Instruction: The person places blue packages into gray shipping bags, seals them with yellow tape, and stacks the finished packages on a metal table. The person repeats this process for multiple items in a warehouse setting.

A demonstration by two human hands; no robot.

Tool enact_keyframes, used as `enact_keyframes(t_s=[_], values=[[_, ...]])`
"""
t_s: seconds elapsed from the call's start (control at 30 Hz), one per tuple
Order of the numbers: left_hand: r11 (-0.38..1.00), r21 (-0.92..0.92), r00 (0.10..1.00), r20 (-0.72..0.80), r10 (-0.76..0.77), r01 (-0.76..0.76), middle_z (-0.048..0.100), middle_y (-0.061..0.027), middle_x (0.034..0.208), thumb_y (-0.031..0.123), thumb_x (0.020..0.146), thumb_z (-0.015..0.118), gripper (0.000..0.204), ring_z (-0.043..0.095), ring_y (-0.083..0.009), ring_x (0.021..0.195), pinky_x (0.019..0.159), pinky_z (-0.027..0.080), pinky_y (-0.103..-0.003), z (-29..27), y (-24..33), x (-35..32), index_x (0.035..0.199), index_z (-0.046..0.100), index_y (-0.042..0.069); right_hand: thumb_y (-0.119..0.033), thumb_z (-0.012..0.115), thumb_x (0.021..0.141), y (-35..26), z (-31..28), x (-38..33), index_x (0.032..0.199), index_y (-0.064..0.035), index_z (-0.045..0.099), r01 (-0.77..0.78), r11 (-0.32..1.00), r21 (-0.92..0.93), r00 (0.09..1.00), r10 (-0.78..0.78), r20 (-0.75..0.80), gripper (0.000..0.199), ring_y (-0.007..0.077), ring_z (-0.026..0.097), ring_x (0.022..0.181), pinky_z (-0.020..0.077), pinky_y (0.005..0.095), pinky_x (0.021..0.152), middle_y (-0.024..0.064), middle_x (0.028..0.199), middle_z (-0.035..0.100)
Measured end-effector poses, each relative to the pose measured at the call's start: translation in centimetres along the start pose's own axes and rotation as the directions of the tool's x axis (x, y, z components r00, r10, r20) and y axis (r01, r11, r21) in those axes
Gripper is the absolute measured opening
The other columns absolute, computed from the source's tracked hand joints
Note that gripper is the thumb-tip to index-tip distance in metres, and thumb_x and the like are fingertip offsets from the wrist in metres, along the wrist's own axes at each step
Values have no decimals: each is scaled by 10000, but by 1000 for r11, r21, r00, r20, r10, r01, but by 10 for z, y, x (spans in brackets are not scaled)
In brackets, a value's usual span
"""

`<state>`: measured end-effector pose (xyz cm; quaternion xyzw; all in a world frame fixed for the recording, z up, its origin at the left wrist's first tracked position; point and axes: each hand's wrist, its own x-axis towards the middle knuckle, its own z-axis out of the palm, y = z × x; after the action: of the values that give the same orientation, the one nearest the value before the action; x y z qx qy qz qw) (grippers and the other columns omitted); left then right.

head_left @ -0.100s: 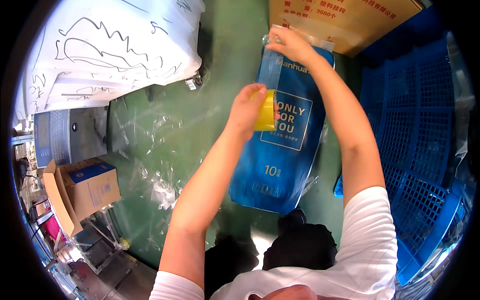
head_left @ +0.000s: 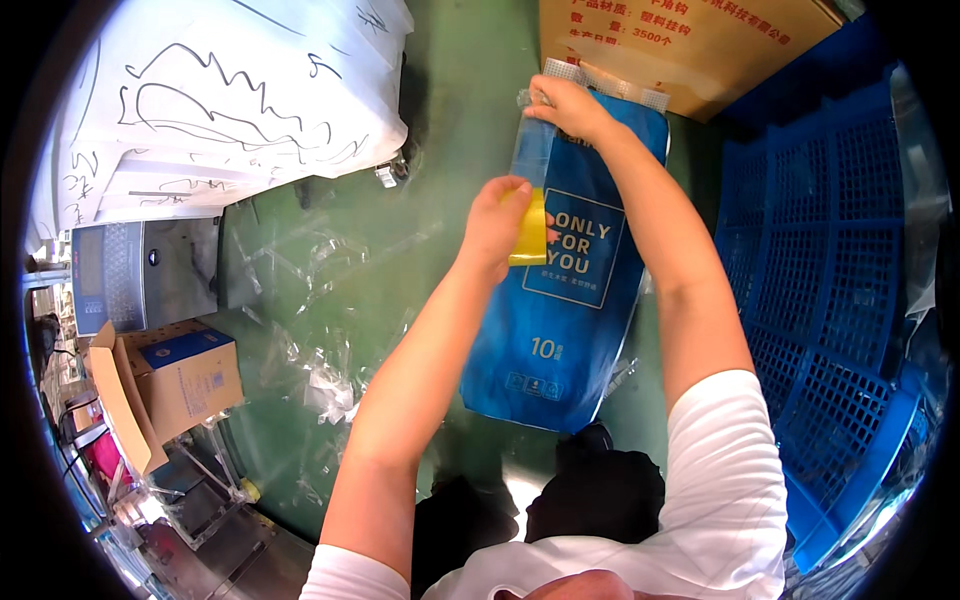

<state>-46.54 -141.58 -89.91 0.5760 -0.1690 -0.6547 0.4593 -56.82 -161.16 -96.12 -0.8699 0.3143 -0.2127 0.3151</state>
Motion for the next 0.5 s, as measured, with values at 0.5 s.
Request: enact_keyframes(t_s=[0.5], values=[[999,17,997,-68,-49,50,589,-146,764,204,897,497,297,606,-233,585,521,504,-334,-8,-6,23,1118,417,24,-311,783,586,18,17,-16,944,-46,459,237,944,-230,961,-193,197,551,322,459,924,390,376,792,124,934,478]])
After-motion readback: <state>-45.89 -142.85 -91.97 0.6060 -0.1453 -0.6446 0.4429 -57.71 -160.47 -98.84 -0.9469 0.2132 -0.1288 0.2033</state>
